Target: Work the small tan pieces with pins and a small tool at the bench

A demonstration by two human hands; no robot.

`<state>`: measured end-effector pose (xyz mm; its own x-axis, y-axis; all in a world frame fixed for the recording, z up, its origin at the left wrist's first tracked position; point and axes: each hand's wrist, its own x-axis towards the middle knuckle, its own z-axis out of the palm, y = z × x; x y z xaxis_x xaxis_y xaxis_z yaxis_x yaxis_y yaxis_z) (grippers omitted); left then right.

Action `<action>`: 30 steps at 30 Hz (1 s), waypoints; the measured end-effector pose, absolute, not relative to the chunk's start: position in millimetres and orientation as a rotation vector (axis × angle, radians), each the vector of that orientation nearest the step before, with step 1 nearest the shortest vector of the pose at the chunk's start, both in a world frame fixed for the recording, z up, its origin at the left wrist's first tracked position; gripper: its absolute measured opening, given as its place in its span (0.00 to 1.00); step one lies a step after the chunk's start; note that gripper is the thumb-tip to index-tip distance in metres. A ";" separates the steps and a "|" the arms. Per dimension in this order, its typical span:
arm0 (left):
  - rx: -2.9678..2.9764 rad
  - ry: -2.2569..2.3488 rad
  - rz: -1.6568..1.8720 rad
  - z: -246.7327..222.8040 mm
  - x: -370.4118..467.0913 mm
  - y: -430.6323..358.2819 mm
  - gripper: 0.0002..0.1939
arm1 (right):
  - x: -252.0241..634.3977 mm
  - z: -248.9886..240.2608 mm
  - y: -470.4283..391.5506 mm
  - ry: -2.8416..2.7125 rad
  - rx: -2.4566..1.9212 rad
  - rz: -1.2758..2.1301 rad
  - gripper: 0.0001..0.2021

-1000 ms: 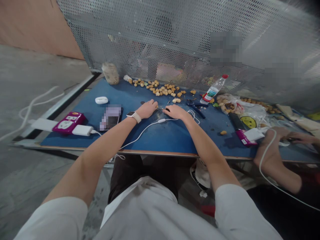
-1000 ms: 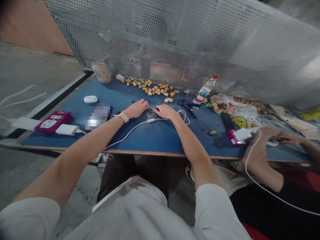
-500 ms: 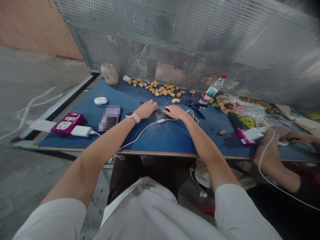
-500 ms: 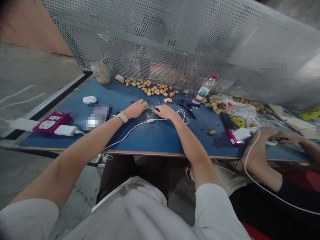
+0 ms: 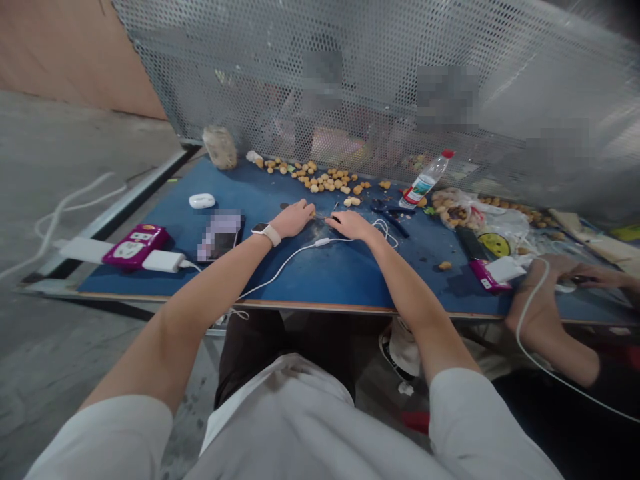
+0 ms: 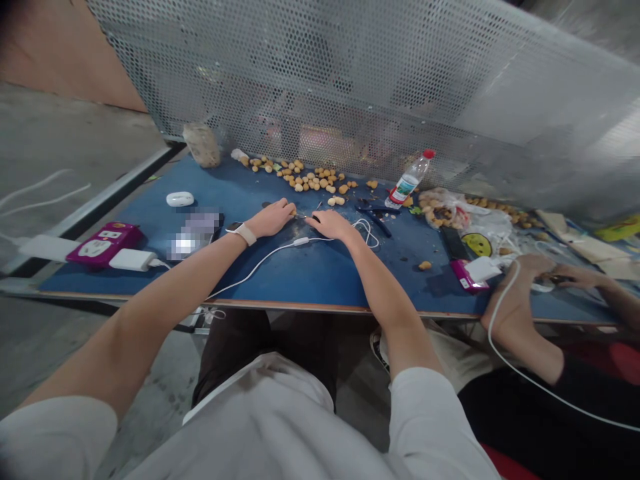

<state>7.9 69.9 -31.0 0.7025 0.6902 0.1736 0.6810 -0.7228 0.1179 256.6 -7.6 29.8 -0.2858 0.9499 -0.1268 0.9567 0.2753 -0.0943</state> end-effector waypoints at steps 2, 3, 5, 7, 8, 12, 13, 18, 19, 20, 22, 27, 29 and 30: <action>2.851 1.149 0.320 -30.8 7.9 70.3 0.15 | 257.6 28.4 -6.1 2.480 1.856 -0.245 0.24; 2.848 1.143 0.324 -31.1 7.8 70.7 0.15 | 258.1 27.8 -5.5 2.481 1.860 -0.249 0.24; 2.845 1.133 0.338 -32.4 7.4 71.9 0.14 | 258.6 26.9 -4.5 2.480 1.872 -0.250 0.24; 2.842 1.132 0.362 -34.1 7.1 73.1 0.14 | 258.7 26.4 -4.2 2.479 1.878 -0.249 0.24; 2.841 1.132 0.373 -35.0 7.1 73.7 0.13 | 258.6 26.4 -4.3 2.480 1.878 -0.250 0.24; 2.867 1.121 0.372 -36.5 7.4 74.8 0.14 | 257.0 27.9 -5.7 2.468 1.882 -0.244 0.25; 2.873 1.120 0.366 -36.2 7.6 74.6 0.14 | 256.4 28.5 -6.1 2.460 1.886 -0.240 0.25; 2.878 1.152 0.329 -33.0 8.1 71.9 0.15 | 253.4 30.8 -8.5 2.444 1.890 -0.231 0.25; 2.881 1.157 0.318 -32.5 8.1 71.5 0.16 | 252.8 31.2 -9.0 2.444 1.892 -0.229 0.25; 2.885 1.157 0.310 -32.3 8.1 71.2 0.16 | 252.2 31.5 -9.4 2.441 1.894 -0.227 0.25; 2.893 1.145 0.314 -32.6 8.0 71.3 0.17 | 251.0 32.1 -10.2 2.433 1.898 -0.223 0.25; 2.885 1.118 0.367 -35.0 7.2 73.2 0.15 | 249.1 33.6 -11.0 2.418 1.889 -0.216 0.26; 2.880 1.123 0.367 -35.4 6.8 73.4 0.14 | 248.8 34.0 -11.1 2.415 1.893 -0.219 0.27; 2.881 1.123 0.363 -35.4 6.6 73.5 0.15 | 248.7 34.3 -11.2 2.412 1.898 -0.222 0.27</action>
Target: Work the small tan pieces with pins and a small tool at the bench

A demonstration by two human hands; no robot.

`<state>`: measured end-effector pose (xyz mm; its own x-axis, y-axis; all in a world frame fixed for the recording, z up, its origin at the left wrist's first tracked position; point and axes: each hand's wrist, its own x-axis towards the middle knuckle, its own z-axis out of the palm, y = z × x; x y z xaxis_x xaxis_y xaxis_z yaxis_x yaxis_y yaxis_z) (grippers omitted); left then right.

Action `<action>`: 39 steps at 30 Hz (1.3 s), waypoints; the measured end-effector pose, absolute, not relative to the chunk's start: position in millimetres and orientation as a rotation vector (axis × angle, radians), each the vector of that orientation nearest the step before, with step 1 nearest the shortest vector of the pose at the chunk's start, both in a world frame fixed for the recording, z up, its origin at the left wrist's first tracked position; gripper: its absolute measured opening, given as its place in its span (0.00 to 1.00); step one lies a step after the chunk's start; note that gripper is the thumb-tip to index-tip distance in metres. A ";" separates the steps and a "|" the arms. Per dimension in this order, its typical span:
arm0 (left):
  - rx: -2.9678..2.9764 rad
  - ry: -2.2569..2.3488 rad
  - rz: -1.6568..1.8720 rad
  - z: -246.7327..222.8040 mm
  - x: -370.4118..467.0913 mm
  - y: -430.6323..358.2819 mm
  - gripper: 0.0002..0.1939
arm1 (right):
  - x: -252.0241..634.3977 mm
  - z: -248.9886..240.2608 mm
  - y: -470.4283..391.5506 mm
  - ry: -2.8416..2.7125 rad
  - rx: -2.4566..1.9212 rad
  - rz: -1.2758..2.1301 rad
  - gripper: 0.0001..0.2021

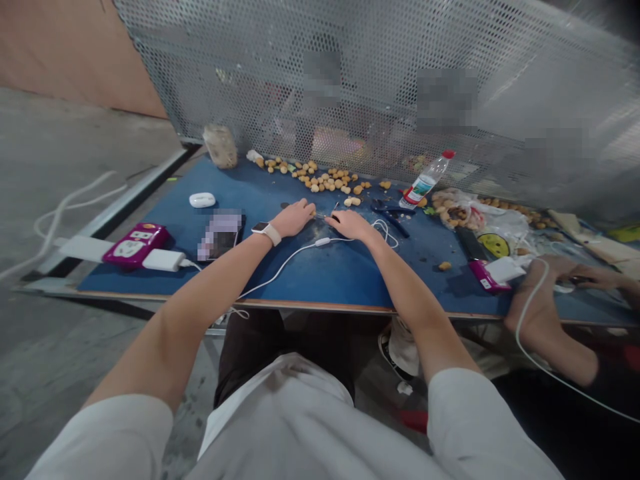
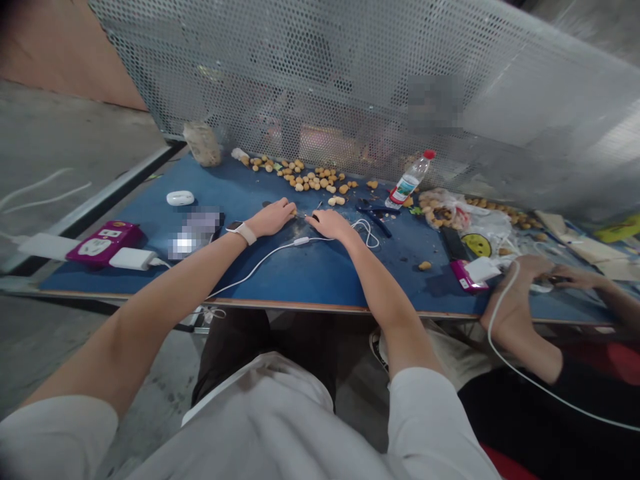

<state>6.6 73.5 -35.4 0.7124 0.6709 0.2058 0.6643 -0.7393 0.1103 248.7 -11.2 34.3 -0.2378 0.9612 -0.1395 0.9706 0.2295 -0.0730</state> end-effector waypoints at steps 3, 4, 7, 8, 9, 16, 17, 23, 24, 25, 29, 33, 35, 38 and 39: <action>2.886 1.115 0.371 -35.4 6.2 73.5 0.14 | 247.7 35.4 -11.7 2.408 1.911 -0.227 0.27; 2.887 1.112 0.375 -35.5 6.2 73.6 0.14 | 247.2 35.9 -12.0 2.406 1.911 -0.226 0.27; 2.897 1.113 0.357 -36.3 6.4 74.2 0.15 | 245.4 37.7 -12.9 2.390 1.904 -0.213 0.28; 2.899 1.114 0.352 -36.6 6.5 74.5 0.15 | 244.8 38.2 -13.1 2.383 1.899 -0.210 0.28; 2.898 1.116 0.353 -36.9 6.5 74.8 0.15 | 244.3 38.7 -13.3 2.378 1.894 -0.208 0.28; 2.888 1.114 0.347 -34.6 6.3 72.4 0.15 | 243.5 41.0 -13.4 2.372 1.882 -0.216 0.29; 2.893 1.122 0.328 -33.9 6.4 71.6 0.16 | 243.6 41.2 -13.2 2.375 1.878 -0.218 0.28; 2.893 1.108 0.352 -34.8 5.8 72.3 0.15 | 244.6 41.5 -10.7 2.379 1.855 -0.223 0.28; 2.888 1.101 0.368 -35.6 5.6 72.9 0.14 | 244.6 41.5 -10.4 2.379 1.853 -0.222 0.28; 2.884 1.099 0.378 -36.2 5.5 73.3 0.13 | 244.6 41.5 -10.3 2.379 1.851 -0.220 0.27; 2.877 1.119 0.370 -37.0 5.8 72.9 0.14 | 244.4 42.3 -10.6 2.376 1.848 -0.212 0.26; 2.882 1.111 0.362 -36.1 6.1 71.7 0.15 | 244.3 42.7 -10.4 2.379 1.840 -0.216 0.26; 2.886 1.106 0.359 -35.8 6.1 71.6 0.16 | 244.4 42.2 -9.8 2.386 1.834 -0.211 0.26; 2.895 1.107 0.351 -35.3 6.0 71.5 0.16 | 245.3 40.8 -8.4 2.388 1.830 -0.212 0.25; 2.900 1.109 0.344 -35.0 6.1 71.2 0.17 | 245.8 40.3 -7.8 2.389 1.829 -0.214 0.25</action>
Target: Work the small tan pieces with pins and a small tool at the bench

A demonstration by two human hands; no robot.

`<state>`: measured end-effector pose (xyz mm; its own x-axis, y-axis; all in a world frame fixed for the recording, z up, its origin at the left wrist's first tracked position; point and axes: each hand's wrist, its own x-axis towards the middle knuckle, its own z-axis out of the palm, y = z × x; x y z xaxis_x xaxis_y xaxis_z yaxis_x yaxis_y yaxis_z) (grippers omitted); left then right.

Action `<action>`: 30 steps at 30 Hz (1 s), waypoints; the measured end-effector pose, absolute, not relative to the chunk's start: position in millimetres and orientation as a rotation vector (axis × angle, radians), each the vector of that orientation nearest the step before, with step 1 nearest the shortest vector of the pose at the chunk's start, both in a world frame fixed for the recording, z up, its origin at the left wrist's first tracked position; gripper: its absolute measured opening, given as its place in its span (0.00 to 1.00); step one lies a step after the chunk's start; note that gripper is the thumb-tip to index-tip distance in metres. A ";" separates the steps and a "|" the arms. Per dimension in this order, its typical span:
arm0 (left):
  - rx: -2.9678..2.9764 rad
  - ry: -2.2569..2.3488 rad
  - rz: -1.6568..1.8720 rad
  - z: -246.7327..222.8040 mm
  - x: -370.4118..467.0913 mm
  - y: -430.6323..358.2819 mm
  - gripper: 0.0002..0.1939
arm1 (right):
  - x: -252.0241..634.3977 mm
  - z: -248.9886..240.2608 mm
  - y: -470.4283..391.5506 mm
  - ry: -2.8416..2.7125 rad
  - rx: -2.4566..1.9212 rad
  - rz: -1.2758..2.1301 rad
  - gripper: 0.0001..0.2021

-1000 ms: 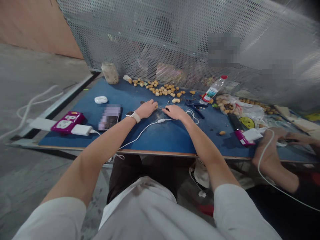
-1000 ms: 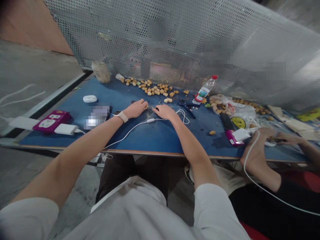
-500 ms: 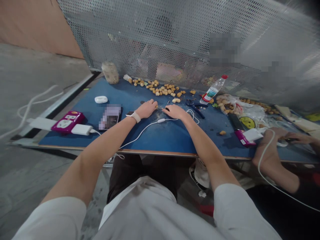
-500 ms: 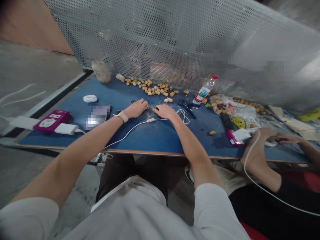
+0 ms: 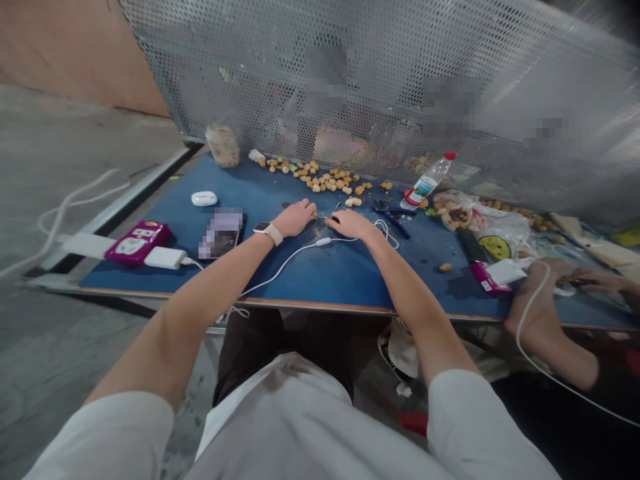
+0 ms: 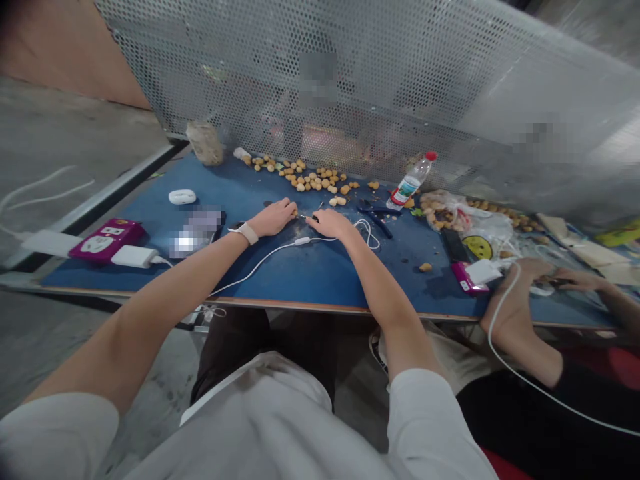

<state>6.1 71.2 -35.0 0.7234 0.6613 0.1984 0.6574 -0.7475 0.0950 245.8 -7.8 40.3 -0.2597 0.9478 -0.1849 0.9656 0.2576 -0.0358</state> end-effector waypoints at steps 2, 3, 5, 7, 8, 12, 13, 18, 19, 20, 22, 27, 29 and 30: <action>2.909 1.116 0.332 -34.1 6.2 70.4 0.17 | 247.0 39.2 -6.1 2.398 1.823 -0.216 0.25; 2.912 1.117 0.328 -33.6 6.3 69.9 0.17 | 247.7 38.7 -5.1 2.407 1.817 -0.215 0.25; 2.914 1.117 0.323 -32.8 6.3 69.0 0.17 | 249.0 37.8 -3.1 2.421 1.806 -0.211 0.24; 2.909 1.118 0.318 -32.4 6.3 68.6 0.17 | 250.0 37.1 -1.3 2.424 1.794 -0.214 0.25; 2.905 1.120 0.318 -32.6 6.3 68.7 0.17 | 250.3 36.9 -0.6 2.422 1.789 -0.218 0.25; 2.889 1.108 0.358 -34.6 6.0 70.3 0.15 | 251.1 36.6 1.0 2.435 1.781 -0.230 0.24; 2.889 1.104 0.366 -35.1 5.9 70.7 0.15 | 251.2 36.7 1.2 2.441 1.782 -0.232 0.24; 2.904 1.102 0.347 -34.3 5.7 69.8 0.16 | 252.4 36.5 1.7 2.458 1.779 -0.241 0.23; 2.907 1.104 0.340 -33.7 5.8 69.1 0.16 | 252.7 36.4 1.8 2.461 1.781 -0.245 0.23; 2.909 1.108 0.335 -33.1 5.8 68.4 0.16 | 253.0 36.2 1.7 2.466 1.783 -0.252 0.23; 2.910 1.118 0.333 -32.4 6.1 67.6 0.16 | 253.5 35.8 1.6 2.473 1.781 -0.260 0.23; 2.904 1.111 0.362 -34.8 6.5 69.5 0.14 | 253.0 35.0 0.2 2.465 1.795 -0.232 0.24; 2.892 1.114 0.379 -36.0 6.4 70.4 0.13 | 252.3 35.3 -0.9 2.463 1.804 -0.241 0.24; 2.886 1.115 0.384 -36.2 6.4 70.7 0.13 | 251.9 35.7 -1.6 2.459 1.807 -0.246 0.24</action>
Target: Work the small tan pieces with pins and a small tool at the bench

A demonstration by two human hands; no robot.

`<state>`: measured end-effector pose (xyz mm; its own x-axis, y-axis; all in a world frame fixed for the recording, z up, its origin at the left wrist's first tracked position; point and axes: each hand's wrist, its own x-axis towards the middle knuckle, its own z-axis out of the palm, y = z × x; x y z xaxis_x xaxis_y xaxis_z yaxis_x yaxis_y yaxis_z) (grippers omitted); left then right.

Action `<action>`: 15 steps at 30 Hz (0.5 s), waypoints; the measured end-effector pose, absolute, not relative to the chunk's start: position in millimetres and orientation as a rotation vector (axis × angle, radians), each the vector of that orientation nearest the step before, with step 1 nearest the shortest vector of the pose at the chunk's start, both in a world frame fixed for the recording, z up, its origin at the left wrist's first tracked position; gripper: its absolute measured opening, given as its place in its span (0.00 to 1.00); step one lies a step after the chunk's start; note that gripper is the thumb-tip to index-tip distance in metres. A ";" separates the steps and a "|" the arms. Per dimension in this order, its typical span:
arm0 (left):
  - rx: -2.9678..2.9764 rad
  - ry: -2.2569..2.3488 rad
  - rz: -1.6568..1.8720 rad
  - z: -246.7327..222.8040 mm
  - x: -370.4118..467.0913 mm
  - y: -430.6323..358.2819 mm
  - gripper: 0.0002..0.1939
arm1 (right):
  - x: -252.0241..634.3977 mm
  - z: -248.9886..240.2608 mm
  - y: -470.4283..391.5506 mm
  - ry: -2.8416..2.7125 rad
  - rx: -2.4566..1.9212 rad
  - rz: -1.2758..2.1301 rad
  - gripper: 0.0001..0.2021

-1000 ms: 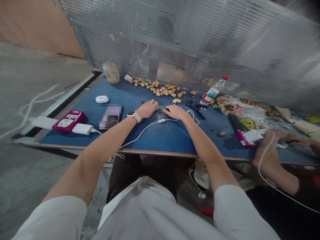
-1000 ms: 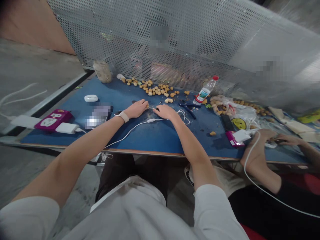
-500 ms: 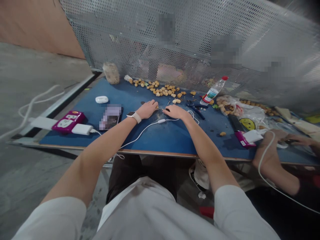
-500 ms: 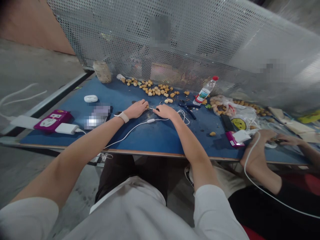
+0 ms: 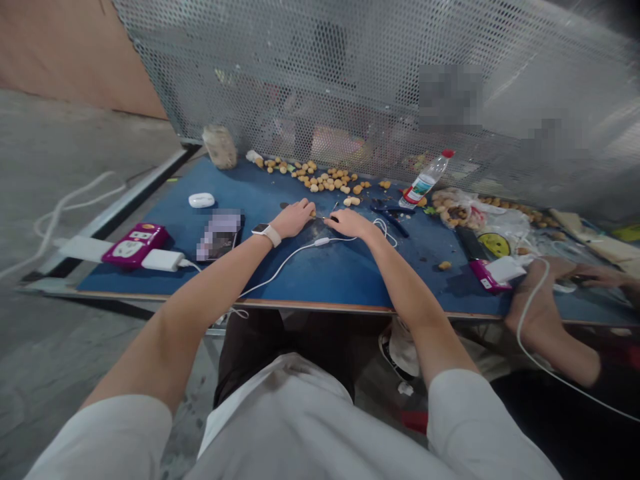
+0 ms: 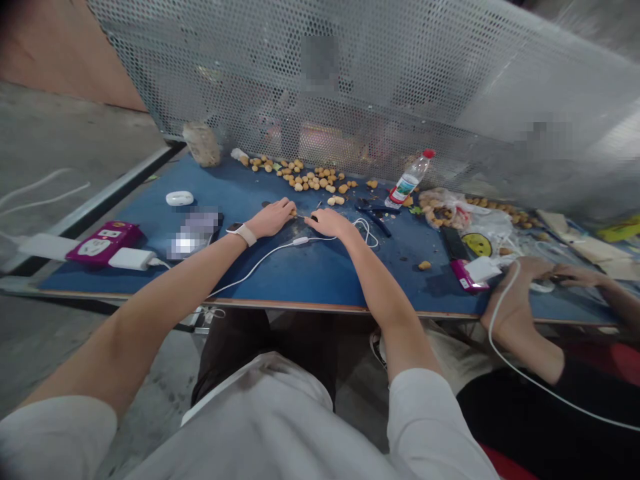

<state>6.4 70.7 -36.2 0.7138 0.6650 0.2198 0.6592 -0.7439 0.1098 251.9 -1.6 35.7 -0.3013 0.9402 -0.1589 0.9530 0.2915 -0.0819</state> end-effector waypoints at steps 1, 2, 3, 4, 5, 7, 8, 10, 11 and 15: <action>2.882 1.114 0.387 -36.2 6.3 70.7 0.13 | 251.5 36.1 -2.3 2.455 1.811 -0.248 0.25; 2.879 1.112 0.387 -36.0 6.3 70.6 0.14 | 251.2 36.6 -3.1 2.450 1.814 -0.249 0.25; 2.880 1.110 0.384 -35.6 6.3 70.3 0.14 | 250.9 37.0 -3.8 2.446 1.817 -0.247 0.25; 2.884 1.110 0.378 -35.1 6.3 70.0 0.14 | 250.7 37.4 -4.3 2.443 1.818 -0.245 0.26; 2.889 1.110 0.371 -34.6 6.3 69.6 0.15 | 250.6 37.8 -4.7 2.442 1.818 -0.242 0.26; 2.897 1.112 0.364 -34.0 6.2 69.1 0.15 | 250.8 38.0 -4.8 2.445 1.812 -0.242 0.26; 2.897 1.112 0.366 -33.9 6.1 69.1 0.15 | 251.0 38.0 -4.5 2.447 1.808 -0.246 0.26; 2.892 1.108 0.378 -34.2 5.9 69.2 0.14 | 251.6 37.4 -3.6 2.448 1.806 -0.250 0.25; 2.889 1.106 0.381 -34.4 5.8 69.3 0.13 | 252.0 37.0 -3.2 2.447 1.810 -0.251 0.25; 2.896 1.111 0.360 -33.7 6.1 68.7 0.14 | 253.9 35.4 -2.0 2.456 1.814 -0.259 0.25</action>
